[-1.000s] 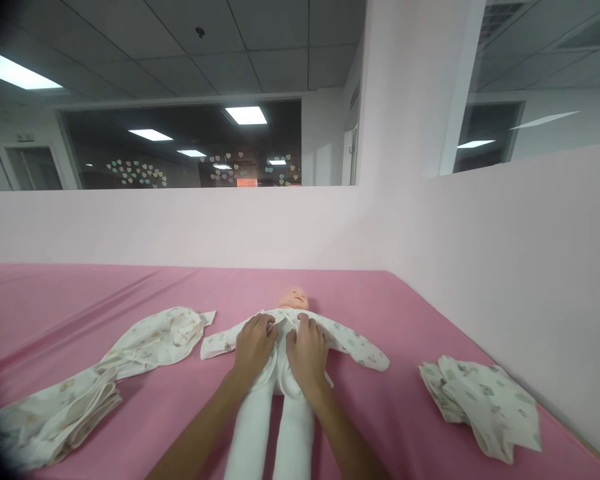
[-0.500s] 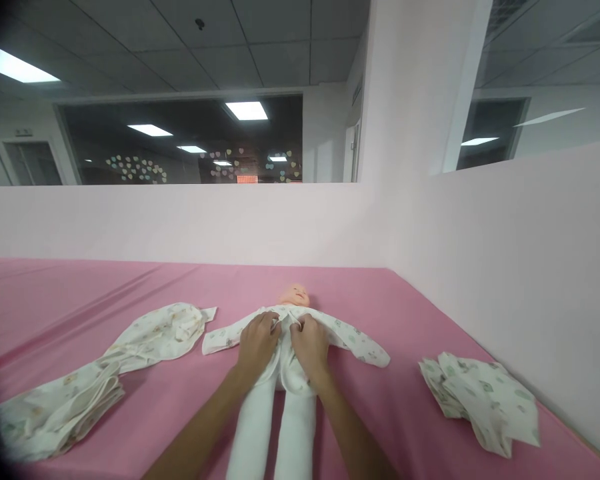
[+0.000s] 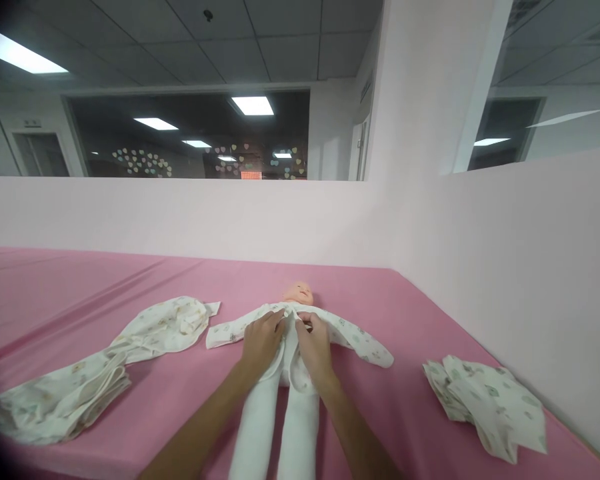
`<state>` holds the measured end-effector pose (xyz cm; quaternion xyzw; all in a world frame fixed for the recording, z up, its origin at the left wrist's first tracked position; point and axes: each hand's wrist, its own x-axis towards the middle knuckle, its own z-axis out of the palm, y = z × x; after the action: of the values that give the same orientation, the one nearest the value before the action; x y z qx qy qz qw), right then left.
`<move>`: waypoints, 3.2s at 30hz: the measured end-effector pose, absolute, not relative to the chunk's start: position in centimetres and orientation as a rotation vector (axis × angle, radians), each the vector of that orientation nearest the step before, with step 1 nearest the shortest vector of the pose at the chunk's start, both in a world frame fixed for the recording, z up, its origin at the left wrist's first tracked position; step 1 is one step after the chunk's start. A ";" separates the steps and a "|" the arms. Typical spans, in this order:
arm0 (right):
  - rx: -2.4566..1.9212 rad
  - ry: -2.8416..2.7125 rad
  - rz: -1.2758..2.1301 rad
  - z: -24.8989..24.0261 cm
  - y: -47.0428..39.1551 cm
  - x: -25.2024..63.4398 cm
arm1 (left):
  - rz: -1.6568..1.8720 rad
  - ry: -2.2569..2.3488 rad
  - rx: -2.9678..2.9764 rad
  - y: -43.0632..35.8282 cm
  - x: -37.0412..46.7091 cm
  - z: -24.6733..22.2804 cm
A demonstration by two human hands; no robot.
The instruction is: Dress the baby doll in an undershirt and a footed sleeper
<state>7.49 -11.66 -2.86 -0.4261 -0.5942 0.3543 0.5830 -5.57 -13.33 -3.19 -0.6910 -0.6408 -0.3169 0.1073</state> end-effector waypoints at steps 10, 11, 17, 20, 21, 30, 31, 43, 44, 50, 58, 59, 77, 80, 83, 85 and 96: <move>-1.028 -1.387 0.894 -3.0 -11.9 7.6 | -0.942 -1.819 -2.014 -13.4 -5.4 -3.4; -1.023 -1.385 0.899 -3.0 -11.9 7.6 | -0.949 -1.808 -2.007 -13.4 -5.4 -3.4; -0.988 -1.395 0.884 -3.2 -11.8 7.4 | -0.993 -1.756 -1.989 -13.3 -5.4 -3.7; -0.972 -1.428 0.868 -3.3 -11.8 7.3 | -0.991 -1.719 -2.028 -13.2 -5.4 -3.9; -0.966 -1.442 0.863 -3.4 -11.9 7.2 | -0.993 -1.708 -2.041 -13.1 -5.4 -4.0; -0.937 -1.529 0.807 -3.9 -12.0 6.9 | -0.977 -1.740 -2.098 -13.0 -5.3 -4.3; -0.937 -1.542 0.791 -3.9 -12.0 6.8 | -0.978 -1.750 -2.102 -13.0 -5.4 -4.3; -0.868 -1.687 0.632 -3.7 -12.2 7.1 | -1.281 -1.782 -2.200 -12.9 -5.7 -4.2; -0.876 -1.686 0.623 -3.7 -12.2 7.0 | -1.292 -1.781 -2.200 -13.0 -5.7 -4.2; -1.029 -1.626 0.600 -3.5 -12.5 6.9 | -1.286 -1.866 -2.140 -13.4 -5.5 -3.6; -1.271 -1.788 0.321 -4.6 -16.2 9.1 | -1.131 -2.125 -2.048 -17.3 -6.6 -3.5; -1.274 -1.787 0.336 -4.5 -16.6 9.2 | -1.117 -2.135 -2.066 -17.8 -6.6 -3.4; -1.229 -1.710 0.460 -4.3 -18.4 9.2 | -1.176 -1.925 -1.961 -19.2 -6.3 -5.2; -1.233 -1.707 0.418 -4.4 -18.5 9.0 | -1.211 -1.858 -1.969 -18.9 -6.2 -5.1; -1.230 -1.700 0.428 -4.2 -18.6 8.9 | -1.254 -1.791 -1.982 -18.6 -5.8 -5.1; -1.223 -1.679 0.442 -4.0 -18.7 9.0 | -1.281 -1.782 -1.998 -18.5 -5.6 -5.0; -1.271 -1.545 0.629 -3.1 -18.5 9.1 | -1.303 -1.816 -2.114 -18.1 -5.1 -4.5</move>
<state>9.14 -18.55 -3.10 -0.5251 -0.6387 0.2598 0.4989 -5.10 -18.12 -4.49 -0.6868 -0.5899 -0.4233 0.0327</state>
